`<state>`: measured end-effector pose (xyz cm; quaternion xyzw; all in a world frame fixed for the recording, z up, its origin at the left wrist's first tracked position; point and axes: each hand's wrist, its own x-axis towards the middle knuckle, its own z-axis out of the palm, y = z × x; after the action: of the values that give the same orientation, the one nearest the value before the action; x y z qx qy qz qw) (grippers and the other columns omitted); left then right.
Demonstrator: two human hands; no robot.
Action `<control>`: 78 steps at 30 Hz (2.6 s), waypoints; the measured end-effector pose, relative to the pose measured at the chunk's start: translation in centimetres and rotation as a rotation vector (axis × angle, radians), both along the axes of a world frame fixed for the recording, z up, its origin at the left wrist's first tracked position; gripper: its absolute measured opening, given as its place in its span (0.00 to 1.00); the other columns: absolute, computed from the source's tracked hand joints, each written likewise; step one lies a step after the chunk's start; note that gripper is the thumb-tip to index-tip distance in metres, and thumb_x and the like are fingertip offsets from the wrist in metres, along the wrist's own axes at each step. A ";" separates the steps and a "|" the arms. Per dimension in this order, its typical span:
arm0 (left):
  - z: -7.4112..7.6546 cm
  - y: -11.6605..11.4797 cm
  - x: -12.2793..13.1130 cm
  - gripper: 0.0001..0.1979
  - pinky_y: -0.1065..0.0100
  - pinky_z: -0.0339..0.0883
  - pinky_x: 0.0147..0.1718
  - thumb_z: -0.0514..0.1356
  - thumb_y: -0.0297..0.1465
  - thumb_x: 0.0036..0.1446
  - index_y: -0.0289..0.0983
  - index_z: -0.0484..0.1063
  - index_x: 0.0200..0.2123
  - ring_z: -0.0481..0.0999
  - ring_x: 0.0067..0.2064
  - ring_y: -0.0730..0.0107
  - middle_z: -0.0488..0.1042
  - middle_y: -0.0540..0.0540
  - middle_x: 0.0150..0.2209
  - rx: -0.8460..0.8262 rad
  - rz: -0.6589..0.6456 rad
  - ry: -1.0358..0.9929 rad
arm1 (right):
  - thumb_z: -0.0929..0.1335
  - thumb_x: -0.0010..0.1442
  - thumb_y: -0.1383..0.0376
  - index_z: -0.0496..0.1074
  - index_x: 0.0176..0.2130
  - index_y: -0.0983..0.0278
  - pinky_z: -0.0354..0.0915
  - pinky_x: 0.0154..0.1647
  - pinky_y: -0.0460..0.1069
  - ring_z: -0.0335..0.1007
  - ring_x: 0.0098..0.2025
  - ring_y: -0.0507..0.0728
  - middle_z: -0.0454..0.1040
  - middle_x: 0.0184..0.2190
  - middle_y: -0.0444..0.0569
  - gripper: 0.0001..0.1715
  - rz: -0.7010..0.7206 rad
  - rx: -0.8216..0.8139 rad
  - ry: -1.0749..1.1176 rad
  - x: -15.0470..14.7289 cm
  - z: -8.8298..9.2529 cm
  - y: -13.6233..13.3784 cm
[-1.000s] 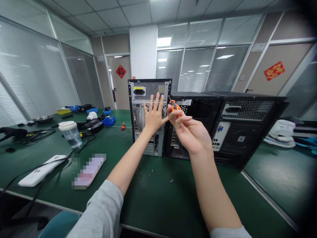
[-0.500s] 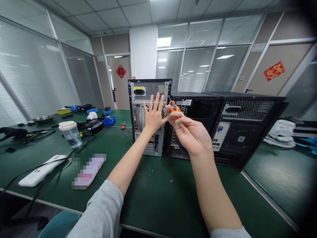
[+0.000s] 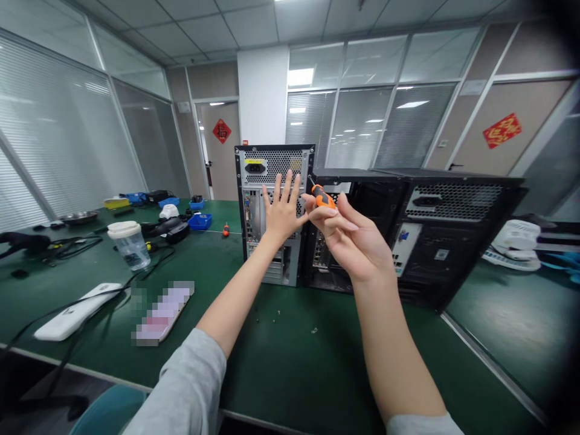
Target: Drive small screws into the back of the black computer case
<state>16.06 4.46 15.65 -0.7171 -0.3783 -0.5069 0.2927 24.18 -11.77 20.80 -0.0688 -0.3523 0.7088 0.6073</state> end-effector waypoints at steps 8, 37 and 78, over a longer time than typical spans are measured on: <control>0.0 0.1 0.0 0.32 0.51 0.20 0.59 0.44 0.44 0.54 0.37 0.44 0.60 0.32 0.64 0.62 0.41 0.46 0.62 -0.006 -0.020 0.001 | 0.53 0.63 0.66 0.60 0.50 0.65 0.60 0.15 0.25 0.66 0.29 0.41 0.66 0.35 0.47 0.18 -0.012 -0.043 -0.014 0.0 0.3 0.0; 0.2 -0.3 0.0 0.32 0.52 0.21 0.59 0.44 0.42 0.54 0.39 0.43 0.61 0.30 0.64 0.64 0.40 0.47 0.62 -0.037 0.007 0.006 | 0.53 0.62 0.69 0.66 0.35 0.65 0.58 0.11 0.28 0.65 0.25 0.41 0.68 0.34 0.46 0.15 -0.051 -0.056 -0.072 -0.1 0.1 0.0; 0.2 -0.3 0.0 0.32 0.52 0.20 0.59 0.44 0.44 0.54 0.38 0.44 0.60 0.32 0.64 0.63 0.42 0.47 0.62 -0.034 -0.008 0.003 | 0.48 0.62 0.73 0.67 0.44 0.62 0.60 0.19 0.25 0.68 0.36 0.40 0.65 0.48 0.45 0.25 -0.011 0.045 -0.099 0.2 -0.3 0.0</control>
<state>16.02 4.17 15.86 -0.7243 -0.3837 -0.5005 0.2789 24.33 -11.79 20.53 -0.0924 -0.3974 0.6930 0.5944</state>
